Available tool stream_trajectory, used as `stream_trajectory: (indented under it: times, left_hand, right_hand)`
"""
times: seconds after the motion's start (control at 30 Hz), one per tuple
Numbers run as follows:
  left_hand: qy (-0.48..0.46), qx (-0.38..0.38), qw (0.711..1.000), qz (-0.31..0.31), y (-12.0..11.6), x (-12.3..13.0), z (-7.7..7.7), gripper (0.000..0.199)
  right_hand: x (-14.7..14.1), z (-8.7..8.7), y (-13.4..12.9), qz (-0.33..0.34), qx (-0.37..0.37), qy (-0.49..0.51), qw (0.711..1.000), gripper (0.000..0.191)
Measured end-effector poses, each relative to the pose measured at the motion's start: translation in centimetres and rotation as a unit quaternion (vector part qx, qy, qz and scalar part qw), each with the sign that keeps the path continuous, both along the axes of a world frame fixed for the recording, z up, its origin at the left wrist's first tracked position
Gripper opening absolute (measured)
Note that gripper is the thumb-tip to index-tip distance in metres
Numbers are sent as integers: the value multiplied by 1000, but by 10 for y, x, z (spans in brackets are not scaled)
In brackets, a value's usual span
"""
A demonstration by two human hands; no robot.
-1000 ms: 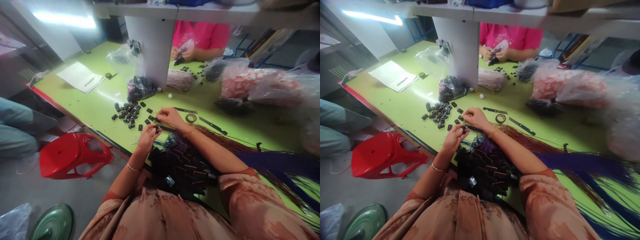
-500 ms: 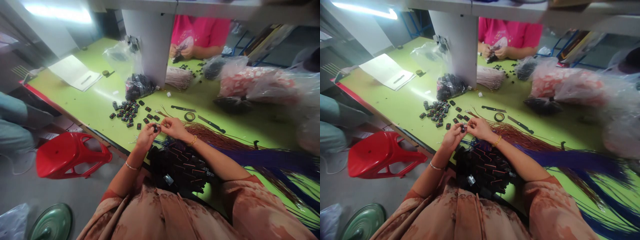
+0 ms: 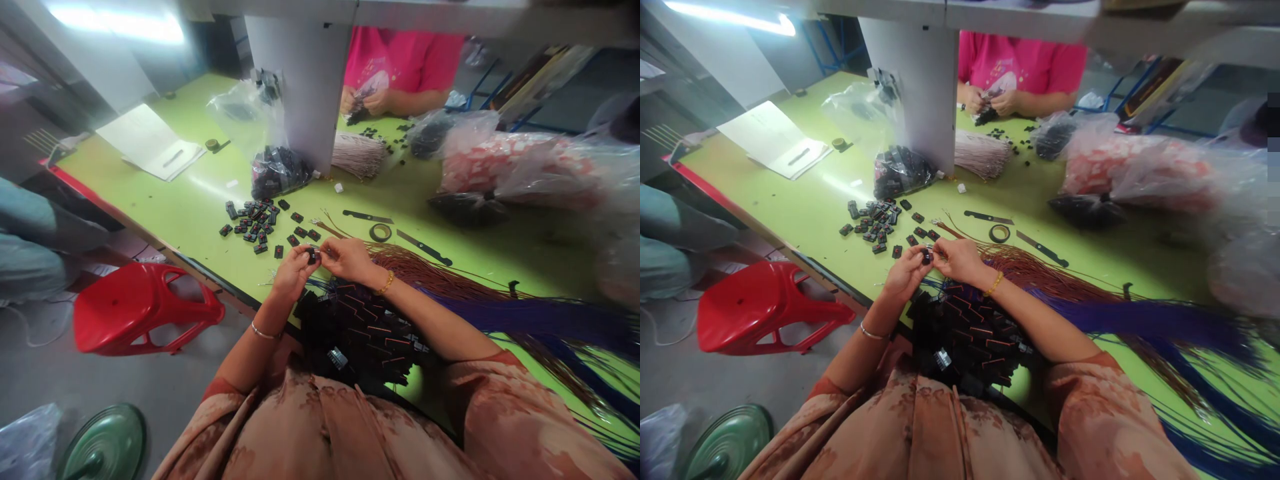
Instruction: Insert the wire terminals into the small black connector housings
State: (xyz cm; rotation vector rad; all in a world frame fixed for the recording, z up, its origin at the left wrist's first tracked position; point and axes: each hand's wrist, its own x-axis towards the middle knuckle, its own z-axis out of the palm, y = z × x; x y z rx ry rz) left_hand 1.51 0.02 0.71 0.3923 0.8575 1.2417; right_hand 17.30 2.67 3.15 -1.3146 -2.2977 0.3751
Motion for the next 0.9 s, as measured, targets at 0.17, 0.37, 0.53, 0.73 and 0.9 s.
stream_trajectory:
  times: [0.17, 0.37, 0.53, 0.73, 0.9]
  left_hand:
    - [16, 3, 1000, -13, 0, 1, -3, 17]
    - [36, 1, 999, -11, -1, 2, -5, 20]
    - [58, -6, 998, -4, -2, 4, -2, 23]
    - [194, 65, 979, 19, -22, 15, 12, 21]
    - [367, 341, 861, -82, -64, 52, 43, 21]
  right_hand:
    - [0, -3, 1, 19, 21, -39, 999, 20]
    - [-1, 0, 3, 48, -15, 1, 999, 18]
    - [-3, -2, 0, 48, -41, 16, 998, 15]
    - [9, 15, 9, 84, -100, 44, 991, 18]
    - [8, 47, 37, 78, -152, 77, 982, 22]
